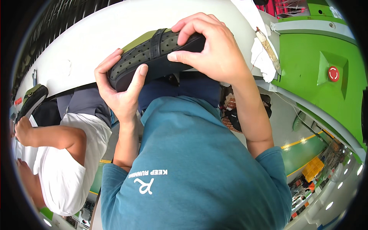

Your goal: The person assembles footwear by attaching black rubber soles to olive-green shoe uppers on a factory line. They use a small metal tool to press the sole edges into place and wipe the surfaces with a white cloth. The person handles the shoes one at a time, inspecting the fit and alignment before moving to the next unit.

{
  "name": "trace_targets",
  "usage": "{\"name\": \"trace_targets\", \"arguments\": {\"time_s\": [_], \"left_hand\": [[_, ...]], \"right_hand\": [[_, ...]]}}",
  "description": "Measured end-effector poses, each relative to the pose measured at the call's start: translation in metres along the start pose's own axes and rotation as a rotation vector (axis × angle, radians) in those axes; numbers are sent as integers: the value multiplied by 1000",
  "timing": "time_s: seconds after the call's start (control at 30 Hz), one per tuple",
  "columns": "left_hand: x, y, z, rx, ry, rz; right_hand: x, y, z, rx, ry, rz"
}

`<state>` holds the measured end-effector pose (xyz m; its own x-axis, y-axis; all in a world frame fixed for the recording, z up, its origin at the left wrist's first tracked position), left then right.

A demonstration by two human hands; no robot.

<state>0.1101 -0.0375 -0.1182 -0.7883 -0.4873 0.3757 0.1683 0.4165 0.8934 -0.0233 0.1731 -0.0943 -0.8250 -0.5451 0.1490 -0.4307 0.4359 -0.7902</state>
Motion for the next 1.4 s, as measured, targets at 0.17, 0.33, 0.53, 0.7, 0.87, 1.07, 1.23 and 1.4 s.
{"name": "trace_targets", "arguments": {"time_s": [0.17, 0.33, 0.53, 0.7, 0.87, 1.07, 1.23, 1.4], "left_hand": [[1, -21, -14, -7, -84, 112], [-1, -34, -16, -81, -106, 169], [-4, -34, -15, -69, -110, 148], [1, -29, -17, -17, -227, 77], [36, 36, 10, -262, -134, 329], [47, 18, -12, -261, -144, 151], [14, -43, -25, -225, -278, -111], [35, -27, -13, -269, -330, -31]], "right_hand": [[20, -14, -16, 78, -107, 152], [21, 23, -26, 269, -185, 196], [13, 40, -46, 236, -290, 236], [3, 22, -82, 167, -148, 163], [46, -109, -86, 179, 216, -521], [32, -101, -24, 122, 185, -443], [-20, -10, -20, -74, 130, -160], [-25, 5, -2, -85, 244, -163]]}}
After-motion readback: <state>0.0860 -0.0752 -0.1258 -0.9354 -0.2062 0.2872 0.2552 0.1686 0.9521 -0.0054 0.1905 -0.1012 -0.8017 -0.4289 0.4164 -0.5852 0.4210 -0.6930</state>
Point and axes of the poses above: each hand's wrist, its own x-axis towards the middle knuckle, its own z-axis out of the palm, y = z × x, the point moved 1 cm from there along x, towards the middle knuckle, and after that the axes turned 6 degrees about z, right-handed, at the moved point
